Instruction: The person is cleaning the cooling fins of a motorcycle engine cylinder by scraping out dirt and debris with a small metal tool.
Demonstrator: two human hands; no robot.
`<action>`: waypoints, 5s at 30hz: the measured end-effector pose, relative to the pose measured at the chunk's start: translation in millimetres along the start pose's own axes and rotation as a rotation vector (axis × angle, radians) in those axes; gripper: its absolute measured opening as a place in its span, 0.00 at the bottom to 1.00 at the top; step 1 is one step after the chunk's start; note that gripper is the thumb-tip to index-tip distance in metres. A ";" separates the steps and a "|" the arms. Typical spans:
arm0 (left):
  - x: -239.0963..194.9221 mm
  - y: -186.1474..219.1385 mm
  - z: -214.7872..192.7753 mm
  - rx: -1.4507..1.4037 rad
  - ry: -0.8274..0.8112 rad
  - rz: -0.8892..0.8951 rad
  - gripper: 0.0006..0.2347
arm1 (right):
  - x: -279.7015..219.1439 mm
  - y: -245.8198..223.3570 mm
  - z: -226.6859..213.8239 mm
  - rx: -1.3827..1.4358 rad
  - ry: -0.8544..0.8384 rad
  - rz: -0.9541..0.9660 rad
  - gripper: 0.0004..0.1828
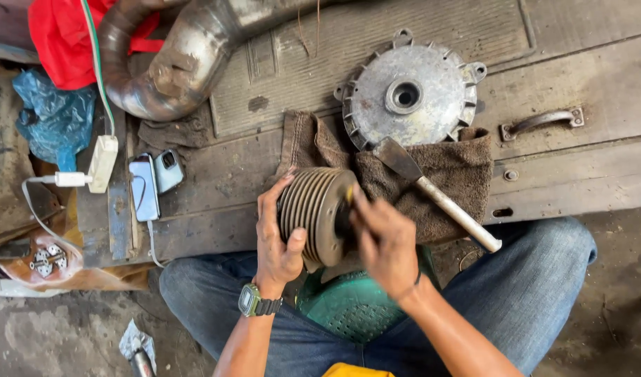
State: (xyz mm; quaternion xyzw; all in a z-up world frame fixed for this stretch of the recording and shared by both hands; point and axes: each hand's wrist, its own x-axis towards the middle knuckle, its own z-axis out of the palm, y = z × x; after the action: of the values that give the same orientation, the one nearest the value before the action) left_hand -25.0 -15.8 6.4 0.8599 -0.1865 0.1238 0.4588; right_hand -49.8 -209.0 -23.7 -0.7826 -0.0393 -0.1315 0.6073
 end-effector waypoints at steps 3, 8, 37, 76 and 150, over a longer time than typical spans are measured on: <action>-3.2 -8.1 -6.1 -0.029 0.001 -0.042 0.27 | -34.0 -13.5 13.3 0.018 -0.092 0.035 0.19; 1.7 -6.9 -13.9 -0.195 0.009 -0.150 0.31 | 13.0 -7.1 13.4 -0.094 -0.040 -0.053 0.24; -6.3 -29.8 -11.2 -0.166 0.076 -0.047 0.25 | -19.9 -5.1 13.3 0.006 0.039 0.258 0.19; -19.9 19.4 31.5 -0.798 0.463 -0.310 0.25 | -6.8 -86.4 -40.5 -0.003 -0.159 0.377 0.20; -31.5 -9.8 -0.9 -0.628 -0.012 -0.115 0.56 | 16.5 -72.1 -35.5 -1.078 -0.121 -0.237 0.15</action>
State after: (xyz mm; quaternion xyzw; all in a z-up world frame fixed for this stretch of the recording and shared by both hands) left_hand -49.1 -3.6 -12.4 0.6860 -0.1696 0.0289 0.7070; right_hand -55.4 -226.0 56.3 -0.9789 -0.0890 -0.1551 0.0986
